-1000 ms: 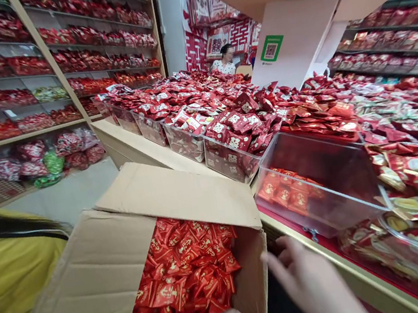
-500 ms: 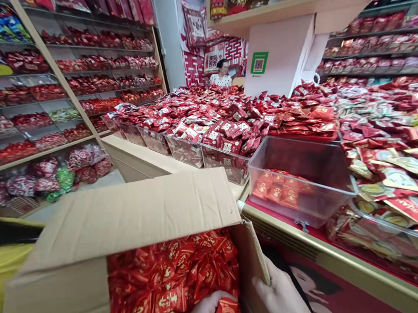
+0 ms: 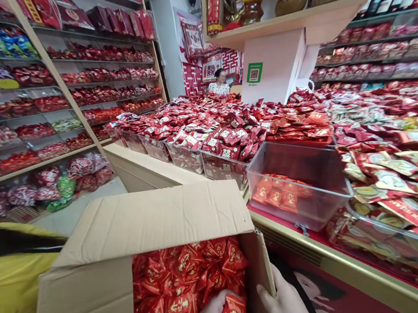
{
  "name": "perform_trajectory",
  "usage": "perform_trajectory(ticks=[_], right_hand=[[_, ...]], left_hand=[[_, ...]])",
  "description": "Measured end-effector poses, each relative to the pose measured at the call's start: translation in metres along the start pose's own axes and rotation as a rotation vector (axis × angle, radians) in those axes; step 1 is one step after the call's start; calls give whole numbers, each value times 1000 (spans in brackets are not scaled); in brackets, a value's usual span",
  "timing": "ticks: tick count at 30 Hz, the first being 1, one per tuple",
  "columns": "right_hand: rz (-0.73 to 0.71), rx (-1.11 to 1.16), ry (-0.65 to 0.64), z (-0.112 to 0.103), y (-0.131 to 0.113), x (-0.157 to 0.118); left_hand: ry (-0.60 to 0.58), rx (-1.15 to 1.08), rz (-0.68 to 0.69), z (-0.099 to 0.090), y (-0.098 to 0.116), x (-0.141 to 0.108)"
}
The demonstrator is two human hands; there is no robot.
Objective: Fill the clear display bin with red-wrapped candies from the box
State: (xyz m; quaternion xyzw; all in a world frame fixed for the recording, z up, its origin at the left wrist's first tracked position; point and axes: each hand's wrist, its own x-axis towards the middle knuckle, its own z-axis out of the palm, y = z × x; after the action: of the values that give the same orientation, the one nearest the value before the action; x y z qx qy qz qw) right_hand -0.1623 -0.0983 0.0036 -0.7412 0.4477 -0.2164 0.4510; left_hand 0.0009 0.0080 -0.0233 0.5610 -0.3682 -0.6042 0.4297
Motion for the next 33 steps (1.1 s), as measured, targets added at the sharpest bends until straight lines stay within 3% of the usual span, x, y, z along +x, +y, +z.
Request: perform_trajectory(ticks=[2,4,8,10,11,13,15,18,24,27,33], right_hand=[[-26,-78,-2,-1,-3,0],[-96,-193,79,-1,-8,-2],[-543,-475,514,6,-28,-18],[-720,-529,599,17,-39,-27],[-743,-511,567,24,-42,-31],[-630,-341,415,37,-46,-33],[-365,-16,179,49,-46,-30],[0,428,-81,56,-45,-19],[169,674,1,58,-42,-8],[130,698,-25,61,-39,-9],[65,570,7,59,-41,-8]], left_hand=[[-5,-58,-15,3,1,-2],[-36,-139,-38,5,2,-4],[-61,-350,-25,7,10,-8],[-13,-437,46,6,18,-9],[20,-452,104,4,21,-9],[86,-425,234,1,27,-10],[124,-387,315,-3,29,-10],[153,-380,261,-10,28,-13],[111,-392,211,-17,20,-14],[123,-256,218,-17,17,-13],[375,-137,147,-25,18,-11]])
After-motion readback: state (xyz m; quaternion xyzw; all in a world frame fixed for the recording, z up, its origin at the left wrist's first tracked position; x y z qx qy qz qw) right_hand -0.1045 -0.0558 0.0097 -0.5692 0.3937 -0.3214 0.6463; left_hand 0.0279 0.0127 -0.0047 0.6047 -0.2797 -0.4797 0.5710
